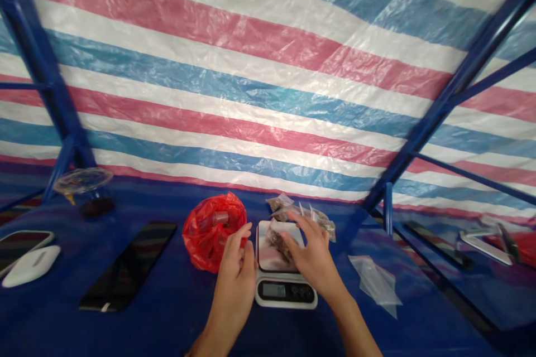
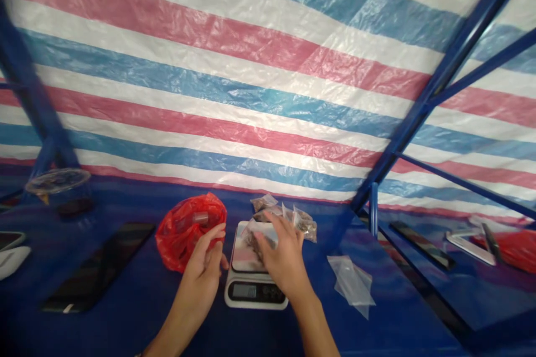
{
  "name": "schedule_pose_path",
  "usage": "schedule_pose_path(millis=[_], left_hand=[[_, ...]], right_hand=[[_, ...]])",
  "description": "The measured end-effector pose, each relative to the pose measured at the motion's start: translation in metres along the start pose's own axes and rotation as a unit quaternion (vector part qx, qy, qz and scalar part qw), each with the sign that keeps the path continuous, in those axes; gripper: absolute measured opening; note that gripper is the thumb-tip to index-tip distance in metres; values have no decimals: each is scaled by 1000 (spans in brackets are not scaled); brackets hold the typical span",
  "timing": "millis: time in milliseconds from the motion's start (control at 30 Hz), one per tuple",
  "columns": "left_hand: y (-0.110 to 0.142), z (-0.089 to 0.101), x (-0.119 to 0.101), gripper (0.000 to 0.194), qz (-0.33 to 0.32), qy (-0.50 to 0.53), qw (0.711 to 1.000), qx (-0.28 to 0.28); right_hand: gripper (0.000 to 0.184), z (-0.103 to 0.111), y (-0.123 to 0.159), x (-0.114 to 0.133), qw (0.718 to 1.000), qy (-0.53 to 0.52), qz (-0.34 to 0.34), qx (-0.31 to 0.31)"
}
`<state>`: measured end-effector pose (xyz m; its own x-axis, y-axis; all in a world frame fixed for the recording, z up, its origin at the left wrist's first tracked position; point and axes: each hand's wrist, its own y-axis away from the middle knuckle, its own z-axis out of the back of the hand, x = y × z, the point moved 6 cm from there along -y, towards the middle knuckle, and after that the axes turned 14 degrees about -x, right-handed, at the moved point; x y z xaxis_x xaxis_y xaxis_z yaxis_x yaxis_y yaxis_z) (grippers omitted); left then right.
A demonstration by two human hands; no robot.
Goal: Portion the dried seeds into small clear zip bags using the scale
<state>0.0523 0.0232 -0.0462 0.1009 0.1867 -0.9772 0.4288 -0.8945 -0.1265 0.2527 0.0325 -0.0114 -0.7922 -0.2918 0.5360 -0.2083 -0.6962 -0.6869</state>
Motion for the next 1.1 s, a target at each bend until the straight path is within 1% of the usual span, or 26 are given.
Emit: schedule_pose_path(millis=[100, 167, 267, 400, 467, 600, 733, 867, 1000, 1100], left_hand=[[-5, 4, 1, 44, 7, -11, 1000, 0], [-8, 9, 1, 40, 14, -12, 1000, -14], [-9, 11, -2, 28, 2, -17, 1000, -17], [-2, 6, -10, 16, -33, -19, 999, 0], [3, 2, -9, 14, -34, -17, 999, 10], [9, -5, -3, 12, -16, -7, 999, 28], [11, -8, -3, 11, -23, -10, 999, 38], [12, -5, -6, 12, -41, -6, 999, 27], [12, -5, -4, 13, -48, -3, 999, 22], [12, -6, -2, 12, -49, -4, 999, 23]], right_hand=[[31, 20, -4, -7, 995, -34, -39, -89], [27, 29, -5, -14, 989, -49, -61, -126], [24, 35, -5, -24, 985, -49, -82, -145], [23, 38, -3, -28, 981, -51, -96, -162], [22, 38, -3, -27, 980, -56, -92, -166], [22, 34, -2, -26, 981, -62, -95, -158], [22, 31, -2, -25, 980, -74, -100, -155], [23, 28, -1, -23, 981, -71, -103, -149], [24, 26, -2, -18, 982, -65, -96, -147], [25, 23, 0, -14, 987, -37, -90, -127]])
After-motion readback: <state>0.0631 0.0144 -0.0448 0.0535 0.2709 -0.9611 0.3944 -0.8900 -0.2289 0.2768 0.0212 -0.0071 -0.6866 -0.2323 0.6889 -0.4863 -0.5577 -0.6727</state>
